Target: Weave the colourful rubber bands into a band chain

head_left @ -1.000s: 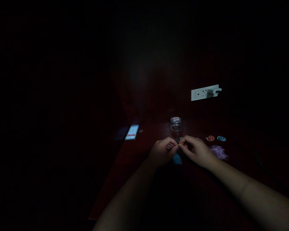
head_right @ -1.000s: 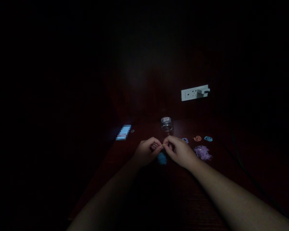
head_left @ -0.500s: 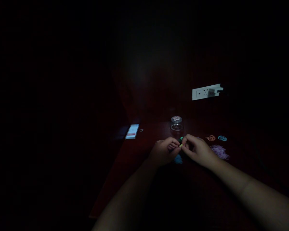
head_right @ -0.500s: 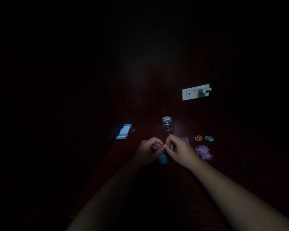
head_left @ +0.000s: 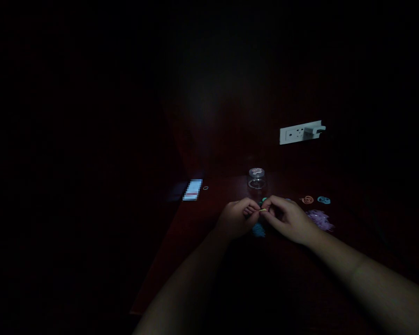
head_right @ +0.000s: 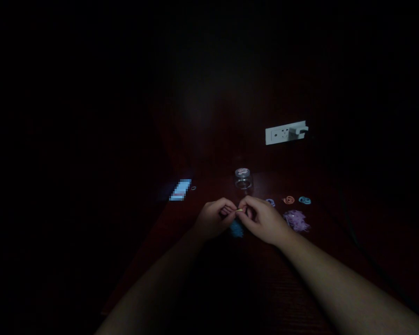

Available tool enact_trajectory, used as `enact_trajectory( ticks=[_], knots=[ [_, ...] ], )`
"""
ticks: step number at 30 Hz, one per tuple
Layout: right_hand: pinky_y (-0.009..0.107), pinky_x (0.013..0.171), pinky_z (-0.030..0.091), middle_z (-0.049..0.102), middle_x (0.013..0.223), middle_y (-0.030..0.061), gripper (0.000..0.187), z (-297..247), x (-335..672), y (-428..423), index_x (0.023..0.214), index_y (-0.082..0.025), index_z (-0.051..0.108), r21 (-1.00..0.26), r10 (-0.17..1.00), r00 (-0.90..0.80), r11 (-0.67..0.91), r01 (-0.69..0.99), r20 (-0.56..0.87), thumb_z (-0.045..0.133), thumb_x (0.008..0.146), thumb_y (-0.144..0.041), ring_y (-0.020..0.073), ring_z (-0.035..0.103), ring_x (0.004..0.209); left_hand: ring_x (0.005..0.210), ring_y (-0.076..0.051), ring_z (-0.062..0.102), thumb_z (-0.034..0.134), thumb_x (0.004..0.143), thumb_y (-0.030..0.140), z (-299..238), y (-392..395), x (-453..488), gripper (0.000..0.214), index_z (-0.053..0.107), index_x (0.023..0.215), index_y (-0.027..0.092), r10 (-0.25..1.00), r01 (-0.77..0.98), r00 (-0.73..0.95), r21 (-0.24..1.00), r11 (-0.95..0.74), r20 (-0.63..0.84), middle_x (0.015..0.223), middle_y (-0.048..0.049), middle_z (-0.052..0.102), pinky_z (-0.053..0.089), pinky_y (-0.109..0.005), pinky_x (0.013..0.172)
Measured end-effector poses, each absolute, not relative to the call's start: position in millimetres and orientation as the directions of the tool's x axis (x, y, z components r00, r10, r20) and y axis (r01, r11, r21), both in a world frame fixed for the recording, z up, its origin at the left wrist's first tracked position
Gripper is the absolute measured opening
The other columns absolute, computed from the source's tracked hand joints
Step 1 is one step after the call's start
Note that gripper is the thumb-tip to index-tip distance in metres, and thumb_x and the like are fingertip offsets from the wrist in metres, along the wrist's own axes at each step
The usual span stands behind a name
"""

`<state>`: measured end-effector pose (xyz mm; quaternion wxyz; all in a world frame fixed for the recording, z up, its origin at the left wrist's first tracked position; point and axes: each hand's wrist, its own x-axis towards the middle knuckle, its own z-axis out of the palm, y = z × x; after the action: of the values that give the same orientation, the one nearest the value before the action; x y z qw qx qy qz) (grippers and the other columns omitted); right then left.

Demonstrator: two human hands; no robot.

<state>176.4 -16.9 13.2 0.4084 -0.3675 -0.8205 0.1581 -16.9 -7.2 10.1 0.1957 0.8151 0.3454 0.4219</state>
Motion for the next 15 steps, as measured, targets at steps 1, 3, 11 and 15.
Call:
enact_trajectory(
  ticks=[1,3,11,15],
  knots=[
    [0.028,0.057,0.043,0.058,0.068,-0.0004,0.010,12.8,176.3,-16.3,0.084,-0.020,0.059,-0.558,0.735,-0.391,0.676,0.481,0.554,0.056,0.089,-0.029,0.0145,0.054,0.060,0.072,-0.010,0.066,0.063,0.084,0.022,9.9,-6.9,-17.1,0.007,0.065,0.089,0.018,0.728,0.402,0.407,0.608,-0.685,0.552,0.084,-0.0010,0.072,0.054,-0.020,0.068],
    [0.028,0.056,0.042,0.057,0.066,-0.0006,0.011,11.8,176.1,-15.0,0.083,-0.020,0.059,-0.553,0.737,-0.381,0.673,0.490,0.559,0.056,0.089,-0.028,0.0145,0.054,0.059,0.073,-0.011,0.067,0.064,0.083,0.022,9.4,-6.4,-17.3,0.008,0.065,0.089,0.018,0.729,0.410,0.406,0.603,-0.684,0.551,0.083,-0.0009,0.071,0.054,-0.020,0.067],
    [0.027,0.057,0.042,0.058,0.067,0.0004,0.011,10.2,176.5,-13.6,0.083,-0.020,0.061,-0.537,0.719,-0.378,0.691,0.484,0.584,0.055,0.090,-0.026,0.0148,0.054,0.061,0.078,-0.012,0.069,0.064,0.083,0.023,7.0,-4.1,-17.1,0.015,0.068,0.097,0.019,0.723,0.400,0.400,0.603,-0.690,0.563,0.090,-0.0027,0.074,0.056,-0.023,0.072],
    [0.028,0.058,0.043,0.058,0.068,0.0006,0.011,11.0,176.7,-13.3,0.084,-0.020,0.061,-0.533,0.715,-0.379,0.694,0.484,0.587,0.054,0.090,-0.026,0.0150,0.054,0.062,0.075,-0.013,0.068,0.064,0.083,0.024,8.3,-4.1,-17.9,0.015,0.070,0.095,0.018,0.708,0.425,0.402,0.567,-0.706,0.580,0.087,-0.0033,0.073,0.055,-0.023,0.069]
  ],
)
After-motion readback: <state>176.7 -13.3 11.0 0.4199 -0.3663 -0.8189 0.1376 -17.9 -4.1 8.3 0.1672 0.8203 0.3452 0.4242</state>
